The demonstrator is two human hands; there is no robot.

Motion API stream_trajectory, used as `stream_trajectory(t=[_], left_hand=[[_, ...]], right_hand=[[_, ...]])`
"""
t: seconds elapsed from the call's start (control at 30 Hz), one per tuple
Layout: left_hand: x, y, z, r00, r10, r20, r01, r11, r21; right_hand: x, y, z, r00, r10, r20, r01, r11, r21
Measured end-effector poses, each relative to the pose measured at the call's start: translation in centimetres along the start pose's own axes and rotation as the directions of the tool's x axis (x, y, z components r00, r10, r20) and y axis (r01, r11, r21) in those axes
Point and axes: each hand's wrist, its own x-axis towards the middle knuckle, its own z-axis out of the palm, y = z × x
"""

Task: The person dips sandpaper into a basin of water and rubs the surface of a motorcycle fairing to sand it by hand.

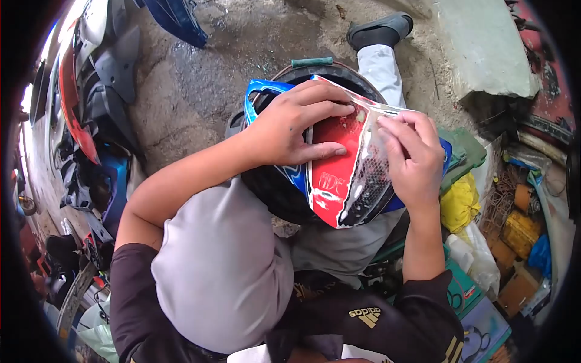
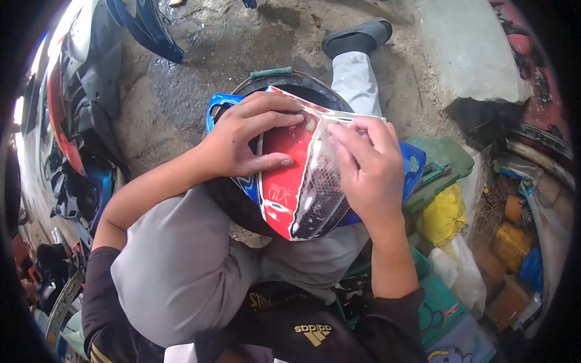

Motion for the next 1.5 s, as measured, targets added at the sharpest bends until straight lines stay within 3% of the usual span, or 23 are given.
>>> stream_trajectory(t=[0.23,0.4,0.57,0.67,1.17,1.37,1.5], left_hand=[[-0.3,0.0,0.2,1.0,0.011,-0.009,-0.011,0.999,0.04],[-0.5,0.0,0.1,1.0,0.007,-0.009,-0.006,1.0,0.021],[-0.6,0.0,0.1,0.999,0.023,-0.026,-0.023,0.999,0.035],[-0.7,-0.1,0.2,0.999,0.019,-0.033,-0.018,1.0,0.021],[-0.5,0.0,0.3,1.0,0.019,-0.024,-0.018,0.999,0.034],[-0.4,-0.2,0.2,1.0,0.017,-0.004,-0.017,0.999,0.04],[-0.3,-0.1,0.1,1.0,0.015,-0.008,-0.015,1.0,0.012]], right_hand=[[1.0,-0.1,-0.2,0.993,-0.099,0.071,0.101,0.995,-0.025],[2.4,0.6,1.3,0.993,-0.115,-0.004,0.115,0.992,0.049],[0.8,0.0,-0.9,0.978,-0.083,0.191,0.102,0.991,-0.092],[0.6,-0.2,-1.6,0.97,-0.148,0.196,0.171,0.979,-0.109],[-0.4,-0.7,-1.4,0.968,-0.057,0.245,0.091,0.987,-0.129],[1.1,-0.6,0.6,0.98,-0.044,0.194,0.075,0.984,-0.159],[2.6,-1.1,0.7,0.971,-0.005,0.237,0.074,0.957,-0.28]])
